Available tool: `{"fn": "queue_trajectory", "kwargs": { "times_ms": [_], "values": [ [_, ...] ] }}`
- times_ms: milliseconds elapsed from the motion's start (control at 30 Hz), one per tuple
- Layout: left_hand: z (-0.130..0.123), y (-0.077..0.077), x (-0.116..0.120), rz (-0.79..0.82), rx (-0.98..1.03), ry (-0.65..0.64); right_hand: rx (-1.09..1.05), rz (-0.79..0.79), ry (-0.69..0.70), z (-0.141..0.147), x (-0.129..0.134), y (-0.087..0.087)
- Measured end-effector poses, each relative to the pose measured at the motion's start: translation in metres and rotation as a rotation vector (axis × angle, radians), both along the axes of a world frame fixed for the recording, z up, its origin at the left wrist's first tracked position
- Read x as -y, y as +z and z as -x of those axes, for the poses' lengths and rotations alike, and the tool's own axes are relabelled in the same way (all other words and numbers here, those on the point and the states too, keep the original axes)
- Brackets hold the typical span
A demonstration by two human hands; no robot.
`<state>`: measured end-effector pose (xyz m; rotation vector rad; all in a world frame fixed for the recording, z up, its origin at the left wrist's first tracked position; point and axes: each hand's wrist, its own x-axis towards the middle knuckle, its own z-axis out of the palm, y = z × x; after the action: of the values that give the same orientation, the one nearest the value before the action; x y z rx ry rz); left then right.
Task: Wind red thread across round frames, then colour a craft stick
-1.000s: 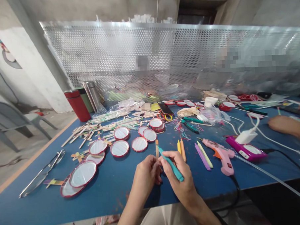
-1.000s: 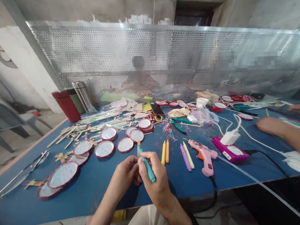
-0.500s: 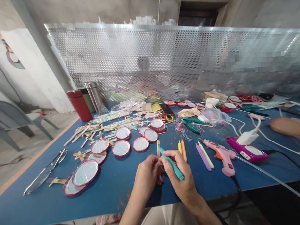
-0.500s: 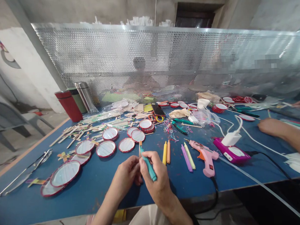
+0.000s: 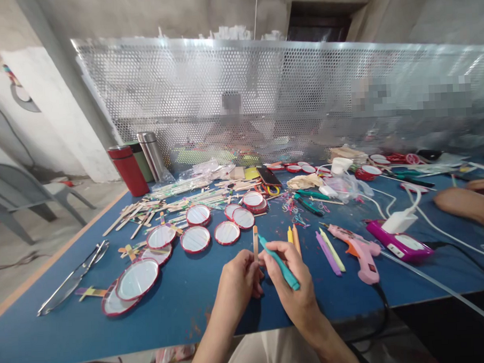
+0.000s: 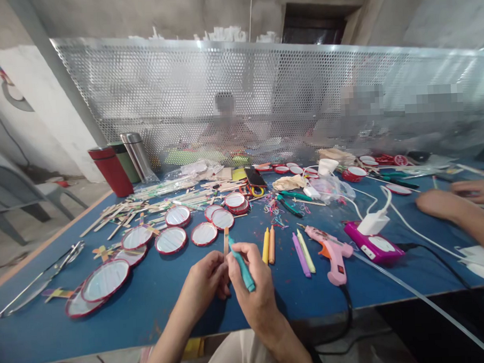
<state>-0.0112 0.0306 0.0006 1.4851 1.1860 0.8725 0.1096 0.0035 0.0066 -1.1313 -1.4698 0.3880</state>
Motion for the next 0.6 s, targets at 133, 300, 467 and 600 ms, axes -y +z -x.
{"fn": "queue_trajectory", "kwargs": {
  "times_ms": [133, 300, 467, 600],
  "values": [
    [0.0000, 0.0024, 0.0000, 0.009, -0.007, -0.002, 0.023, 0.002, -0.009, 0.0011, -0.0010, 0.0022],
    [0.0005, 0.0049, 0.0010, 0.004, -0.027, 0.004, 0.020, 0.019, -0.002, 0.0000, 0.0001, 0.0018],
    [0.0000, 0.0027, 0.0003, -0.010, -0.035, -0.002, -0.012, 0.028, 0.009, -0.0002, 0.0014, 0.0019],
    [0.0004, 0.0027, 0.0007, -0.013, -0.038, -0.002, 0.021, 0.021, 0.007, 0.0008, 0.0012, 0.0042]
  ]
}}
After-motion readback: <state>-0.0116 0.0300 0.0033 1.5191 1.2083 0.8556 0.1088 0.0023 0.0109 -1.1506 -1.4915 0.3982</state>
